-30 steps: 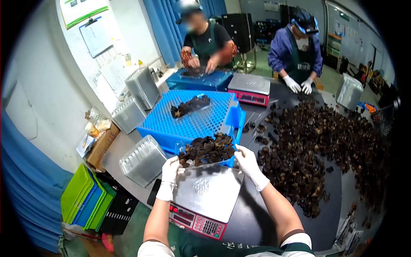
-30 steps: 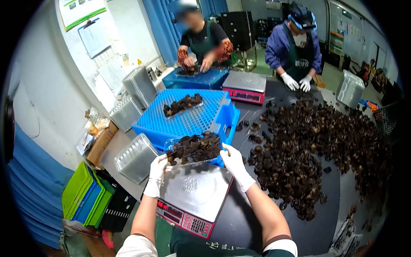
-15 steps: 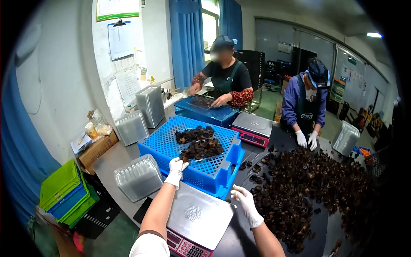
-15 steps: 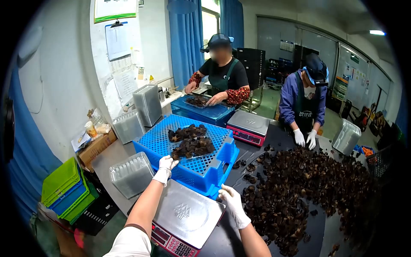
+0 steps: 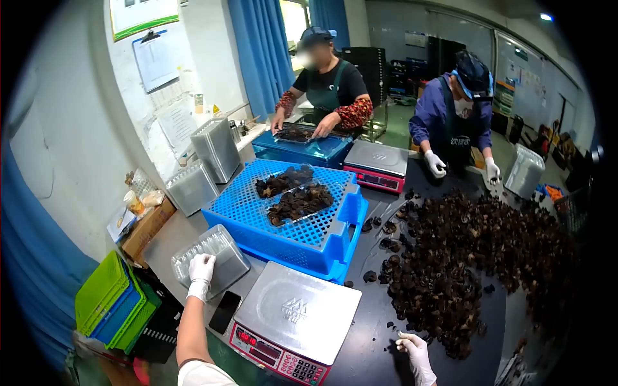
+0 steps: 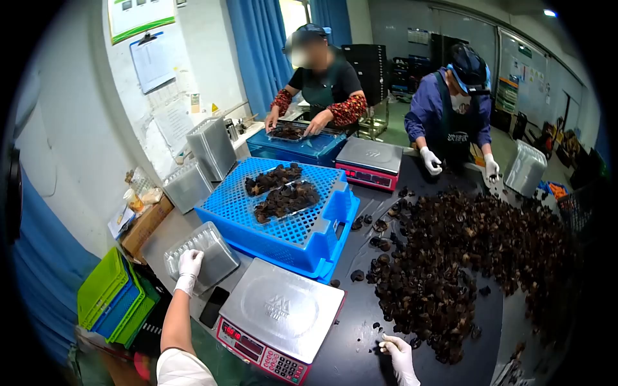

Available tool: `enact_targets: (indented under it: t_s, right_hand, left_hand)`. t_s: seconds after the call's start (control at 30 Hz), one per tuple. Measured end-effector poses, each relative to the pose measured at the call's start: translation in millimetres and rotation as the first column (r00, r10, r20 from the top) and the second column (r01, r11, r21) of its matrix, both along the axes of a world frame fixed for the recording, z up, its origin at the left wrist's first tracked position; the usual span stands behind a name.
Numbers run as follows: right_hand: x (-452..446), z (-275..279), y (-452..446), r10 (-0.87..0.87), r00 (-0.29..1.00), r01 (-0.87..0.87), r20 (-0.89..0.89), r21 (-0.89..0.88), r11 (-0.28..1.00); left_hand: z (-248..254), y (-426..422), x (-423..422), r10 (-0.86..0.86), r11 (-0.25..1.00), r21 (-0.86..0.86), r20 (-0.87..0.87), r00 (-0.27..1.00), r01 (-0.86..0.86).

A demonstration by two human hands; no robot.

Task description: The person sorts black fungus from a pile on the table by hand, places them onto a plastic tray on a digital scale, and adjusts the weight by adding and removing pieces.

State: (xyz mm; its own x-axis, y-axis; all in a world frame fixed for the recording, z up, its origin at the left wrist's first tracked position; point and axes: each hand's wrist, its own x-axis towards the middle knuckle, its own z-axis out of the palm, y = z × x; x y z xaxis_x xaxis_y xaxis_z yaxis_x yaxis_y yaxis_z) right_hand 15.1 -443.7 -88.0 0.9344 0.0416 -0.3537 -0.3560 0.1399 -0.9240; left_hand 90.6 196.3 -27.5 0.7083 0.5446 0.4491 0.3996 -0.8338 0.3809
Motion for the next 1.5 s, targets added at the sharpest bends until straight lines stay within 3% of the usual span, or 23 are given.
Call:
enact_targets:
  t_s: [0.27, 0.37, 0.5, 0.57, 0.63, 0.67, 0.77, 0.83, 0.93, 1.03, 1.07, 1.1, 1.17, 1.2, 1.23, 1.27, 1.3, 1.37, 1.4, 1.43, 1.5]
  right_hand:
    - [-47, -10, 10, -0.033, 0.998, 0.036, -0.055, 0.059, 0.998]
    - [-61, -9, 18, 0.001, 0.996, 0.007, -0.086, 0.086, 0.996]
    - [-71, -11, 19, 0.032, 0.993, -0.018, -0.114, 0.121, 0.992]
    - [-75, -8, 15, 0.024, 0.997, -0.022, -0.068, 0.032, 0.999]
    - [-82, -6, 6, 0.037, 0.999, -0.038, -0.022, -0.049, 0.998]
    - [-85, -9, 3, 0.024, 1.000, -0.024, 0.004, -0.055, 0.998]
    - [-89, 3, -3, 0.002, 1.000, -0.001, 0.009, -0.108, 0.994]
    - [-92, -19, -1, 0.004, 1.000, -0.004, 0.001, -0.020, 1.000]
    - [-93, -18, 2, 0.017, 0.999, -0.017, 0.033, -0.008, 1.000]
    - [-91, -3, -13, 0.032, 0.990, -0.017, 0.136, -0.111, 0.994]
    - [-86, 4, -25, -0.033, 0.969, 0.097, 0.244, -0.253, 0.963]
    - [-79, 9, -38, -0.080, 0.931, 0.222, 0.357, -0.375, 0.900]
    - [-63, 13, -66, -0.205, 0.795, 0.496, 0.571, -0.418, 0.761]
    - [-60, 11, -79, -0.278, 0.798, 0.546, 0.535, -0.446, 0.710]
    - [-58, 9, -92, -0.349, 0.792, 0.588, 0.501, -0.473, 0.656]
    - [-56, 8, -104, -0.298, 0.750, 0.637, 0.590, -0.522, 0.568]
    - [-56, 9, -110, -0.333, 0.739, 0.650, 0.586, -0.489, 0.582]
    - [-61, 9, -115, -0.335, 0.733, 0.653, 0.592, -0.476, 0.589]
    - [-65, 11, -114, -0.325, 0.743, 0.644, 0.586, -0.494, 0.584]
    - [-70, 10, -115, -0.323, 0.746, 0.640, 0.583, -0.492, 0.591]
    - [-81, 6, -121, -0.209, 0.739, 0.654, 0.640, -0.609, 0.449]
  left_hand:
    - [1, 33, 13, -0.103, 0.949, -0.297, 0.021, 0.995, 0.104]
    - [-17, 60, 25, -0.045, 0.917, -0.395, 0.042, 0.998, 0.058]
    - [-10, 43, 27, 0.012, 0.949, -0.316, -0.022, 1.000, -0.018]
    - [3, 2, 25, 0.118, 0.990, -0.125, 0.470, 0.875, -0.067]
    - [38, -60, 0, -0.177, 0.975, 0.186, 0.343, 0.923, 0.118]
    - [48, -95, -13, -0.315, 0.937, 0.249, 0.294, 0.902, 0.246]
    - [37, -182, -64, -0.670, 0.737, 0.258, 0.152, 0.727, 0.625]
    - [16, -207, -91, -0.790, 0.574, 0.298, -0.042, 0.612, 0.762]
    - [-15, -199, -113, -0.812, 0.541, 0.046, -0.231, 0.536, 0.840]
    - [6, -215, -127, -0.796, 0.596, -0.038, -0.155, 0.585, 0.802]
    - [-1, -200, -126, -0.763, 0.618, 0.078, -0.179, 0.621, 0.783]
    - [11, -223, -124, -0.749, 0.655, 0.044, -0.093, 0.656, 0.754]
    - [15, -264, -118, -0.738, 0.659, -0.109, 0.095, 0.668, 0.744]
    - [28, -306, -116, -0.781, 0.621, -0.013, 0.075, 0.620, 0.784]
    - [25, -340, -105, -0.790, 0.572, -0.126, 0.183, 0.586, 0.811]
    - [41, -371, -97, -0.860, 0.501, -0.273, -0.056, 0.507, 0.821]
    - [31, -400, -91, -0.868, 0.496, -0.188, -0.086, 0.489, 0.848]
    - [-3, -435, -73, -0.903, 0.419, -0.319, -0.051, 0.426, 0.850]
    - [-28, -447, -67, -0.907, 0.420, -0.279, -0.095, 0.410, 0.864]
    - [-47, -458, -62, -0.885, 0.464, -0.255, -0.164, 0.435, 0.848]
    - [-67, -482, -49, -0.731, 0.656, -0.254, -0.450, 0.513, 0.711]
